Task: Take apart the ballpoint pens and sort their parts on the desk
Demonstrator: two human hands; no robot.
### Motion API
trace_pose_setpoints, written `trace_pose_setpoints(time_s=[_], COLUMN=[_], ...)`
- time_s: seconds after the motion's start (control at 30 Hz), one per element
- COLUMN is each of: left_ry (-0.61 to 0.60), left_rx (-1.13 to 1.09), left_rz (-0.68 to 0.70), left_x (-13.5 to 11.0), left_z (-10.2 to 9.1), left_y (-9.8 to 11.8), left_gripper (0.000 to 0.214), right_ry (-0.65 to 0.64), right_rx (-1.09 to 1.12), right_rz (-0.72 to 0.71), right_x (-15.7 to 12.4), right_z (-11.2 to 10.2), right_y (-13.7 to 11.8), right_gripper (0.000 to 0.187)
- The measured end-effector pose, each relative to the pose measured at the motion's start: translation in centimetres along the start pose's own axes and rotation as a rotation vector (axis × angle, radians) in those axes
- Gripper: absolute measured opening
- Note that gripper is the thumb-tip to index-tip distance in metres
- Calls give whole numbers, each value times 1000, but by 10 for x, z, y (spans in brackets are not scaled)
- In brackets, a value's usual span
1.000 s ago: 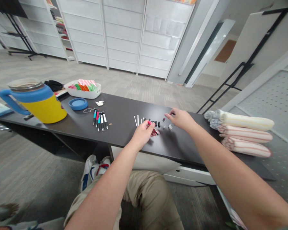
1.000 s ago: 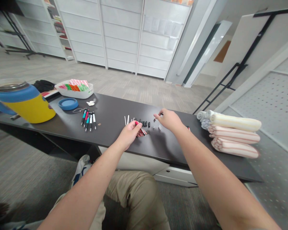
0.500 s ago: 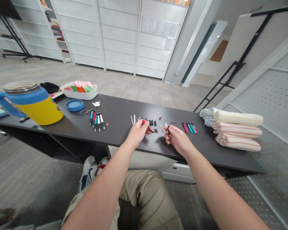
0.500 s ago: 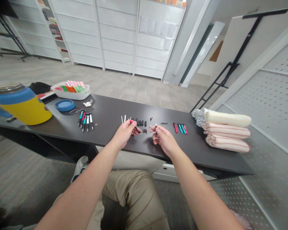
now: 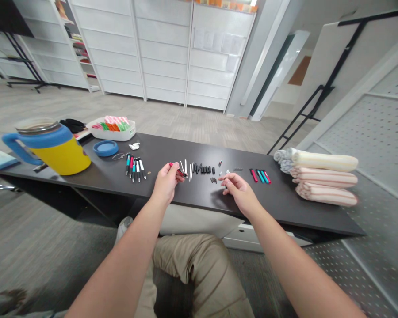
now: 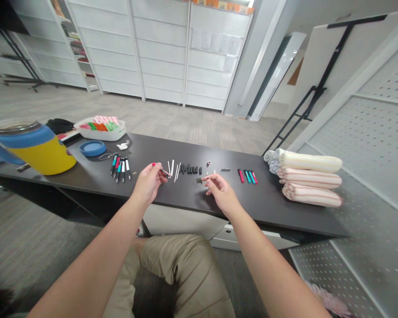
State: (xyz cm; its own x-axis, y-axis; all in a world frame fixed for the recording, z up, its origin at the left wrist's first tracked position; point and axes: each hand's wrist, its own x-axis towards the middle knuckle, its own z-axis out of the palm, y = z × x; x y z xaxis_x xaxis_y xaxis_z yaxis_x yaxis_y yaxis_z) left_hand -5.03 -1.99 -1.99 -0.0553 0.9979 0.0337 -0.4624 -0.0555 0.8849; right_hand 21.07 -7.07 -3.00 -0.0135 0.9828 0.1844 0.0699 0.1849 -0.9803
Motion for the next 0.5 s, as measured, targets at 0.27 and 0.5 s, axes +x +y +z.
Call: trace_pose_setpoints(time_s=[0.27, 0.5], left_ry=[-7, -43], left_rx=[-23, -24], left_rz=[-19, -36], left_x=[-3, 2], left_z=[-6, -7], left_y=[1, -1], left_gripper=[36, 32], right_ry=[76, 24], right_rx=[-425, -816], right_rz=[-135, -363], right_x=[13, 68], right_z=[30, 52], right_y=[-6, -24], right_gripper=[33, 24])
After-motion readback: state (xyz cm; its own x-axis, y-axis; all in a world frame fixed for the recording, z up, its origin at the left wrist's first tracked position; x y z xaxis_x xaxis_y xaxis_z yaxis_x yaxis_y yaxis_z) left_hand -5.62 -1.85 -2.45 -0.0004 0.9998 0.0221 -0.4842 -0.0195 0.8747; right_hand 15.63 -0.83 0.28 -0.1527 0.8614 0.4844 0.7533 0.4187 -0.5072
